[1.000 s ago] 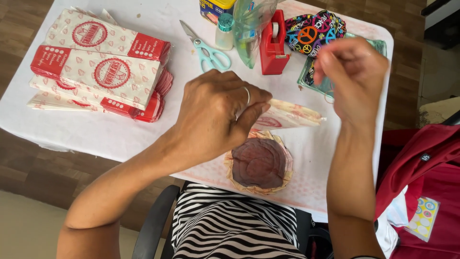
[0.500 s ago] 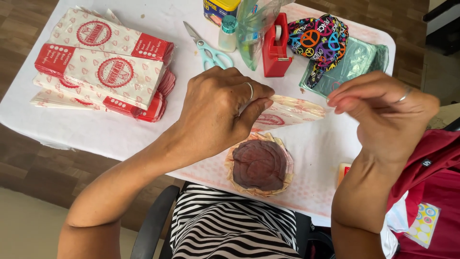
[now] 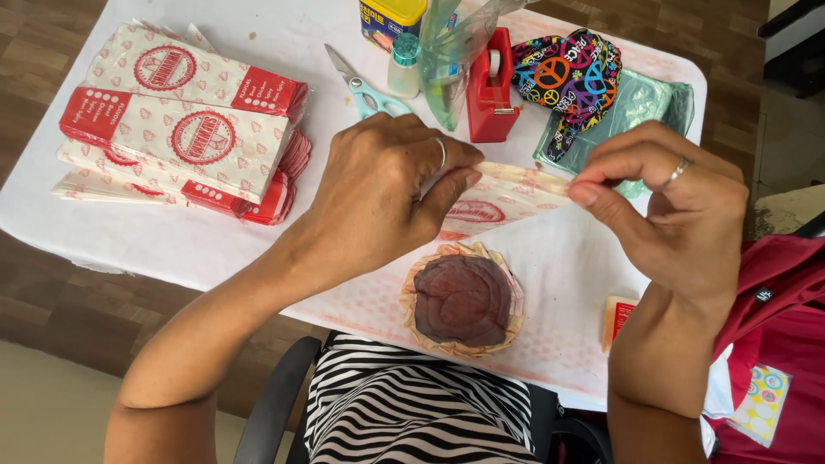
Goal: The person organizes paper shawarma sleeves on a table, aligning and flattening them by hand. They use a pair of scissors to cut a small yellow label and apply a bead of glue from a bottle to the bottom edge of several sleeves, pressing them into a row.
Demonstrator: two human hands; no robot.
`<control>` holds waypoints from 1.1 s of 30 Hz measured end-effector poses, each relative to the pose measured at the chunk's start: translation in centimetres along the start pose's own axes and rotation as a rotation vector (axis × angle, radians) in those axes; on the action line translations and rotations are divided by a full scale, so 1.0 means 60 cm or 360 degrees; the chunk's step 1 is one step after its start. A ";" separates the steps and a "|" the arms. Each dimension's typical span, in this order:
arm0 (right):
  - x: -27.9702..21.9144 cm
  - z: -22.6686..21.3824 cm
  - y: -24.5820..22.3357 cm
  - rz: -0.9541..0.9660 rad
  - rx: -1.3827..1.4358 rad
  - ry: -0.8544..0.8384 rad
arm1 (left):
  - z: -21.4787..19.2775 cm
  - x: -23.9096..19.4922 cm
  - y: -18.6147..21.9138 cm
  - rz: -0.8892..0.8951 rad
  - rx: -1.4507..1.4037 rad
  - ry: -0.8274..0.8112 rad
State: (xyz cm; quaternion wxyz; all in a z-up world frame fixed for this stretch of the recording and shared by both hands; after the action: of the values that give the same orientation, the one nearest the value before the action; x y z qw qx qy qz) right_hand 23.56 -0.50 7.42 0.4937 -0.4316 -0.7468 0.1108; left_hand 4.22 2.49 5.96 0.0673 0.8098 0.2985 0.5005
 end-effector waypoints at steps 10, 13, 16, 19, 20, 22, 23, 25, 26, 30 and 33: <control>0.025 0.031 0.080 0.0641 0.0279 -0.0070 | 0.127 -0.029 0.045 0.0101 0.0743 0.0543; 0.044 0.030 0.050 0.0444 0.0208 -0.0133 | 0.129 -0.027 0.021 -0.0101 0.0791 0.0732; 0.055 0.032 -0.015 -0.0114 -0.0149 -0.0279 | 0.110 -0.026 0.015 -0.0242 0.0551 0.0406; 0.061 0.030 -0.066 -0.0365 -0.0151 -0.0297 | 0.051 -0.025 0.012 -0.0478 -0.0195 0.0235; 0.063 0.029 -0.084 -0.0421 -0.0100 -0.0303 | 0.032 -0.023 0.015 -0.0538 -0.0578 0.0207; 0.068 0.025 -0.119 -0.0483 -0.0042 -0.0308 | -0.002 -0.018 0.004 -0.0593 -0.0952 0.0178; 0.068 0.028 -0.139 -0.0531 -0.0025 -0.0367 | 0.004 -0.017 0.006 -0.0615 -0.1468 -0.0051; 0.068 0.035 -0.170 -0.0592 0.0002 -0.0427 | -0.002 -0.011 0.002 -0.0623 -0.1967 -0.0282; 0.065 0.042 -0.184 -0.0614 0.0051 -0.0469 | 0.002 -0.009 0.010 -0.0561 -0.2111 -0.0496; 0.061 0.056 -0.225 -0.0726 0.0095 -0.0493 | -0.019 -0.001 -0.020 -0.0266 -0.1695 -0.0457; 0.064 0.053 -0.208 -0.0712 0.0151 -0.0507 | -0.107 -0.012 -0.062 -0.0470 -0.1793 0.0025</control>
State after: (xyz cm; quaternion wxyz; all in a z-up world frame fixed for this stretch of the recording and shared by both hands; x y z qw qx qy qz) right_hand 13.72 -4.28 15.72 0.4018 -0.2094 -0.8858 0.1003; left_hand -3.01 3.91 7.05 0.5546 0.5952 0.0963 0.5734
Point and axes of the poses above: each hand's wrist, its own x-axis towards the middle knuckle, its own z-axis out of the palm, y = z × x, the point moved 9 cm from there along x, towards the middle knuckle, and after that the axes turned 12 degrees about y, right-handed, at the moved point
